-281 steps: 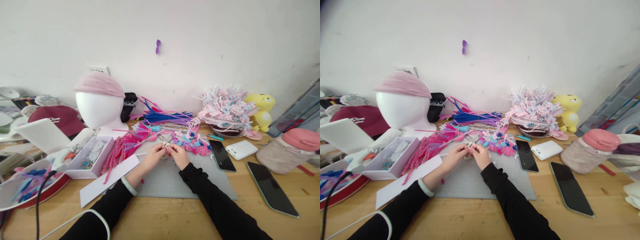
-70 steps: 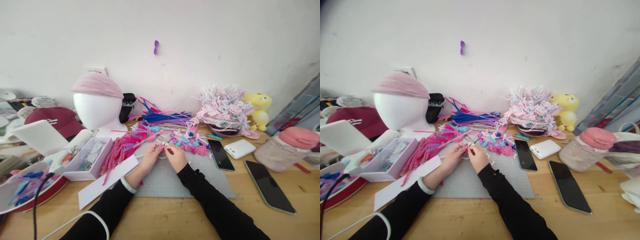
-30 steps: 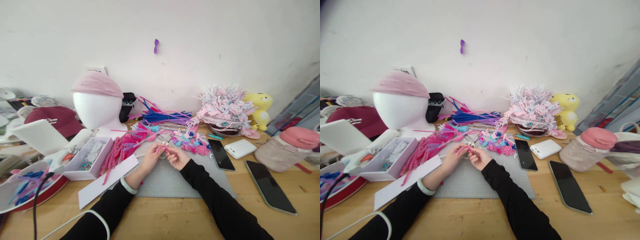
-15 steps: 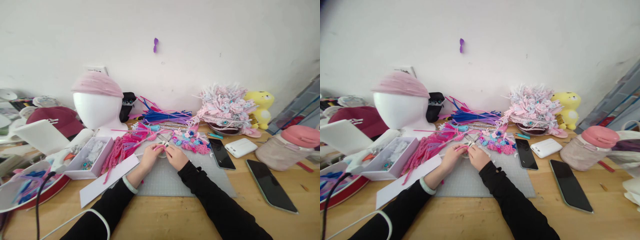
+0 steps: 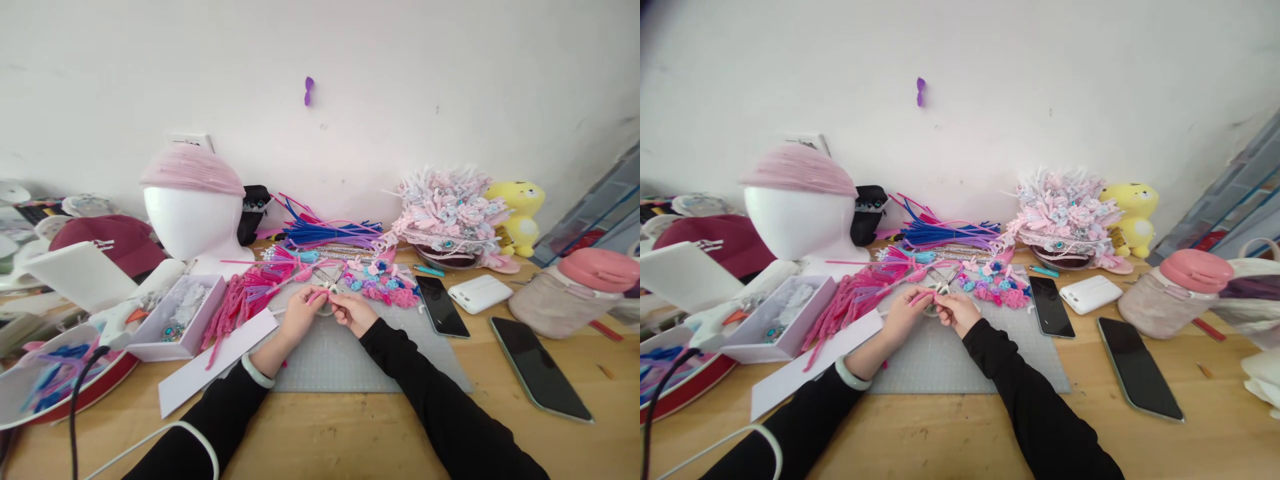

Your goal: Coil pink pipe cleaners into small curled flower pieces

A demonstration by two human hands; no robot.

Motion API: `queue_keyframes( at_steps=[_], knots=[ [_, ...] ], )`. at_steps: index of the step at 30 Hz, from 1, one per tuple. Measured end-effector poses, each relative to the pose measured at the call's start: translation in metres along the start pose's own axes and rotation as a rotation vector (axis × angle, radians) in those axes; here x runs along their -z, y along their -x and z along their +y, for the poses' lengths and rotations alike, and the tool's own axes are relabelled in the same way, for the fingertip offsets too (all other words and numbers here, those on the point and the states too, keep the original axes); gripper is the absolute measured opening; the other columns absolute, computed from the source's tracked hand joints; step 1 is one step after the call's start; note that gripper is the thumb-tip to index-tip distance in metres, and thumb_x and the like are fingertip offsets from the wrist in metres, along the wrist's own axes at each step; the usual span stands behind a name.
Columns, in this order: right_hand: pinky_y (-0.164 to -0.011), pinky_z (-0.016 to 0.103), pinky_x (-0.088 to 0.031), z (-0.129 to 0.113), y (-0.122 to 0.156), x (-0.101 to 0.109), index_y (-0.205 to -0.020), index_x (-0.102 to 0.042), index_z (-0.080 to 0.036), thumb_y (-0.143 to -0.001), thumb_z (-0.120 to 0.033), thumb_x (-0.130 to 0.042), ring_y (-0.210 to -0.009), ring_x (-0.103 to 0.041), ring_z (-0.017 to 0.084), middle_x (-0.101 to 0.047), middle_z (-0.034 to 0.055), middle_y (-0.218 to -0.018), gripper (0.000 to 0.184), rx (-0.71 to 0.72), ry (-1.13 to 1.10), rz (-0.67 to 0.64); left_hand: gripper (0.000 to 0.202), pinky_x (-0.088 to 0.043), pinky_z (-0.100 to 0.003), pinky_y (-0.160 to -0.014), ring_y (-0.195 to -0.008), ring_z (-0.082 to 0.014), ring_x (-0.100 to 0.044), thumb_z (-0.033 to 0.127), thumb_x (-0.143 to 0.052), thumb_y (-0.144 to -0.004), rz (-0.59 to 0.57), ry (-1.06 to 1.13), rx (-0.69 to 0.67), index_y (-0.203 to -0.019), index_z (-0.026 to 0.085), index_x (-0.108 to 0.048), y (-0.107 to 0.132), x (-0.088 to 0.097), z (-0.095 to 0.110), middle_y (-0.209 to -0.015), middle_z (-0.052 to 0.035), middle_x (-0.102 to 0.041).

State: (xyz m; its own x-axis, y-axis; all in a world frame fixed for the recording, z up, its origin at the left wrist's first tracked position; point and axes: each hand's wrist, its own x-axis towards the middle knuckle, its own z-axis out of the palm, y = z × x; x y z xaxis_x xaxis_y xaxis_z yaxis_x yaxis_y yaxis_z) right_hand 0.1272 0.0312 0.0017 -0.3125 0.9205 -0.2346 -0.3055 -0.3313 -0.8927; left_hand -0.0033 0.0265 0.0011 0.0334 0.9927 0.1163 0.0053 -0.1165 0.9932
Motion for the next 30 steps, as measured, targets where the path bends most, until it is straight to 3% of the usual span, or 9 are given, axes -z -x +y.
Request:
queue_keyframes(
  at_steps=[4,8,11,13,15,21,27,30],
  knots=[
    [-0.028,0.016,-0.026,0.003,0.001,0.001,-0.053,-0.047,-0.016,-0.063,-0.032,-0.059,-0.028,-0.036,0.005,-0.044,-0.0071,-0.037,0.021,0.179,0.340,0.064,0.015,-0.040,-0.025,-0.062,-0.063,-0.0147,-0.055,0.027,-0.061,-0.061,0.011,0.079,0.067,-0.069,0.014,-0.063,-0.002,-0.001,-0.003,-0.066,-0.0019,-0.063],
    [-0.034,0.017,-0.030,0.008,0.002,0.004,-0.055,-0.047,-0.018,-0.069,-0.026,-0.050,-0.033,-0.039,0.006,-0.043,-0.0071,-0.039,0.016,0.447,0.727,0.120,0.013,-0.040,-0.025,-0.058,-0.057,-0.0136,-0.054,0.023,-0.062,-0.058,-0.019,0.215,0.160,-0.066,0.013,-0.064,-0.003,-0.002,-0.002,-0.059,-0.0022,-0.062],
    [-0.042,0.019,-0.032,0.008,0.001,0.005,-0.052,-0.048,-0.018,-0.070,-0.022,-0.049,-0.041,-0.042,0.008,-0.045,-0.0049,-0.043,0.018,0.637,0.927,0.143,0.011,-0.040,-0.025,-0.058,-0.055,-0.0127,-0.053,0.020,-0.062,-0.057,-0.023,0.277,0.186,-0.064,0.012,-0.065,-0.004,-0.003,0.001,-0.057,-0.0017,-0.062],
    [-0.045,0.020,-0.033,0.009,0.000,0.005,-0.051,-0.048,-0.018,-0.070,-0.021,-0.051,-0.044,-0.043,0.009,-0.046,-0.0038,-0.044,0.020,0.690,0.996,0.167,0.009,-0.040,-0.024,-0.058,-0.055,-0.0118,-0.053,0.018,-0.062,-0.056,-0.024,0.312,0.198,-0.063,0.012,-0.064,-0.004,-0.003,0.001,-0.056,-0.0011,-0.061],
    [-0.045,0.021,-0.034,0.012,-0.002,0.005,-0.049,-0.047,-0.018,-0.069,-0.022,-0.053,-0.043,-0.044,0.010,-0.047,-0.0035,-0.044,0.020,0.648,0.992,0.183,0.010,-0.039,-0.023,-0.057,-0.055,-0.0111,-0.053,0.017,-0.062,-0.056,-0.036,0.332,0.201,-0.065,0.012,-0.063,-0.004,-0.003,0.000,-0.057,-0.0004,-0.061],
    [-0.031,0.019,-0.029,0.014,-0.004,0.010,-0.053,-0.047,-0.018,-0.067,-0.033,-0.054,-0.029,-0.040,0.008,-0.044,-0.0055,-0.039,0.022,0.222,0.752,0.119,0.013,-0.037,-0.022,-0.054,-0.053,-0.0103,-0.051,0.023,-0.060,-0.062,-0.096,0.261,0.142,-0.071,0.014,-0.057,-0.004,-0.005,-0.004,-0.058,0.0016,-0.058],
    [-0.034,0.017,-0.031,-0.006,0.002,0.012,-0.081,-0.057,-0.017,-0.066,-0.031,-0.057,-0.040,-0.041,0.005,-0.051,-0.0028,-0.061,0.021,0.487,0.594,0.121,0.015,-0.038,-0.024,-0.066,-0.068,-0.0135,-0.054,0.024,-0.059,-0.064,-0.140,0.122,0.084,-0.075,0.015,-0.062,-0.004,-0.005,-0.002,-0.072,-0.0010,-0.062],
    [-0.034,0.018,-0.033,-0.006,0.000,0.011,-0.081,-0.059,-0.016,-0.066,-0.030,-0.056,-0.039,-0.041,0.005,-0.052,-0.0025,-0.060,0.021,0.484,0.507,0.152,0.019,-0.038,-0.025,-0.070,-0.072,-0.0149,-0.054,0.026,-0.059,-0.064,-0.213,0.091,0.069,-0.079,0.015,-0.062,-0.004,-0.005,-0.003,-0.075,-0.0022,-0.063]
  ],
)
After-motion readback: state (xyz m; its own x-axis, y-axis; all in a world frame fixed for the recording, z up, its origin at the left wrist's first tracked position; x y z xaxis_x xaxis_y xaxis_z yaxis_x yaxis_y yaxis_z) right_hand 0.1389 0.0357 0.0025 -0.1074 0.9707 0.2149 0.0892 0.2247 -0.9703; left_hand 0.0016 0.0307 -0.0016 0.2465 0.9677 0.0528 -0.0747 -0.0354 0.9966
